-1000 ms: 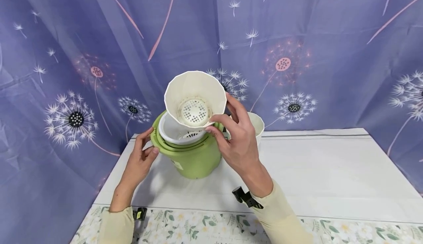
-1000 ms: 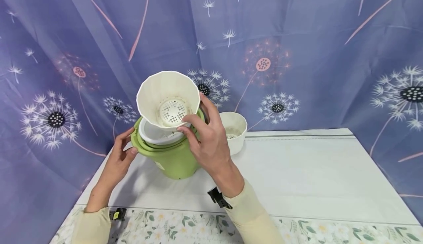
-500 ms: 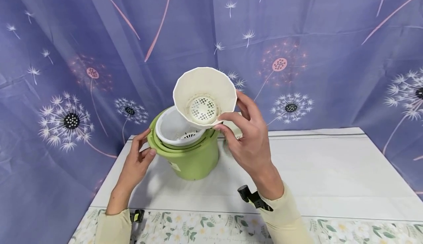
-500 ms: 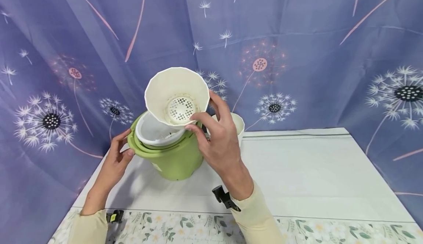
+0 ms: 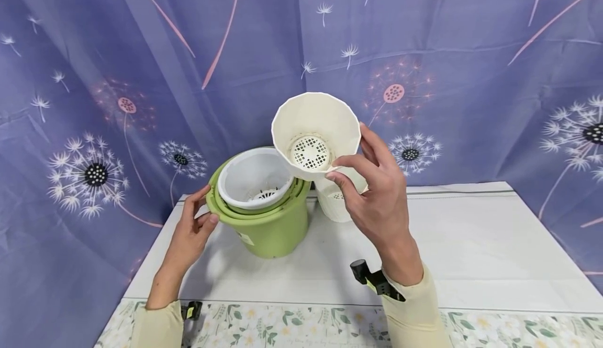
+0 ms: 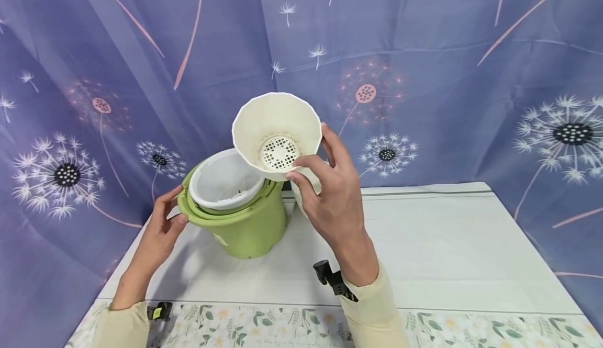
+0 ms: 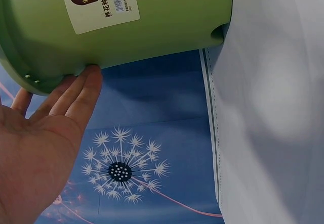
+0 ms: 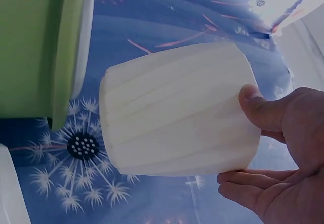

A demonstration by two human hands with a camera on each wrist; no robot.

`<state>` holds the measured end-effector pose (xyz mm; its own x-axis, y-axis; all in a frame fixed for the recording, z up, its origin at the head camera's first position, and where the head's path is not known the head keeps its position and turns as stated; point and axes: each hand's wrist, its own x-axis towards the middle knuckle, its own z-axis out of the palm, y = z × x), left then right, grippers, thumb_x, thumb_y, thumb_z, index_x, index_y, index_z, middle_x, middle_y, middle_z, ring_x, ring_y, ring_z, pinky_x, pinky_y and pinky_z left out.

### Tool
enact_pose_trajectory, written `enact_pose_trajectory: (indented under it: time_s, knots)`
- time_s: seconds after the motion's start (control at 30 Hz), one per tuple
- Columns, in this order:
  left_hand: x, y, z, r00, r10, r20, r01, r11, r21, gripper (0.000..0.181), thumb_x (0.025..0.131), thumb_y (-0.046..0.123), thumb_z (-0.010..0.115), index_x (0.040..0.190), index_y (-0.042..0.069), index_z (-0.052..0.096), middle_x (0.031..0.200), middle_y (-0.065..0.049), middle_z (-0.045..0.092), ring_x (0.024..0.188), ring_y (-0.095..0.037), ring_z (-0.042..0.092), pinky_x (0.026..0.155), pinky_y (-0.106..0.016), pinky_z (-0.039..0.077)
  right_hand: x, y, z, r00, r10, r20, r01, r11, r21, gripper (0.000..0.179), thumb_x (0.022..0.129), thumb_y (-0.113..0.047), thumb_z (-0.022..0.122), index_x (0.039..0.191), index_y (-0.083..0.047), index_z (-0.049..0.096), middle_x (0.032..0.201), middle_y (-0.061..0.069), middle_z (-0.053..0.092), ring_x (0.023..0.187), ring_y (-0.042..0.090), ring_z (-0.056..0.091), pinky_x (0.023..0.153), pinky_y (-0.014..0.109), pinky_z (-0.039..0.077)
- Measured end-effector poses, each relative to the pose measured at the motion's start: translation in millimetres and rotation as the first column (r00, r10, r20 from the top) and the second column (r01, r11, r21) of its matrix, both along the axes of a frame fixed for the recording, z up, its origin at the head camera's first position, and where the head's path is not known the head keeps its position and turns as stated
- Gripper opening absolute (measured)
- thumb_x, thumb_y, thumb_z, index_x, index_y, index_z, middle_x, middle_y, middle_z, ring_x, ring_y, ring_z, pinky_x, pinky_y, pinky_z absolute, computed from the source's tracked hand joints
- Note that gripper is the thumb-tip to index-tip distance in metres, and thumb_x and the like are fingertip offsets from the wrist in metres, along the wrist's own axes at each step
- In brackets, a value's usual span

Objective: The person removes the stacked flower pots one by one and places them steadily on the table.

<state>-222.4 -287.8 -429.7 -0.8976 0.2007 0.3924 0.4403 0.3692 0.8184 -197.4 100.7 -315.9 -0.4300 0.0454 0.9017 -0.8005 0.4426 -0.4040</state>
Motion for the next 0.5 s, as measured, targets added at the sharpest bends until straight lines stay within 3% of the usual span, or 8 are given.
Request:
enact_pose_trajectory:
  time_s: [0.3, 0.5]
  knots:
    - [-1.2, 2.0, 0.7, 1.000, -0.012, 0.005, 0.012, 1.000, 0.015, 0.066, 0.112, 0.006, 0.053, 0.169, 0.023, 0.025, 0.159, -0.015, 0.041, 0.125, -0.002, 0.062, 0.100, -0.015, 0.050, 1.0, 17.2, 4.6, 0.999, -0.040, 0.015, 0.040, 0.999, 0.011, 0.017, 0.080, 0.005, 0.090, 0.092, 0.006, 0.078, 0.146, 0.030, 0.056, 0.133, 0.042, 0.062, 0.114, 0.038, 0.048]
    - [0.3, 0.9, 1.0, 1.000, -0.022, -0.016, 0.022, 1.000, 0.004, 0.066, 0.112, 0.004, 0.053, 0.169, 0.018, 0.024, 0.157, -0.021, 0.041, 0.124, 0.001, 0.062, 0.099, -0.013, 0.049, 1.9, 26.3, 2.2, 0.996, -0.072, 0.054, 0.070, 0.997, 0.037, 0.016, 0.081, 0.005, 0.090, 0.092, 0.007, 0.078, 0.148, 0.030, 0.055, 0.134, 0.040, 0.062, 0.115, 0.036, 0.047]
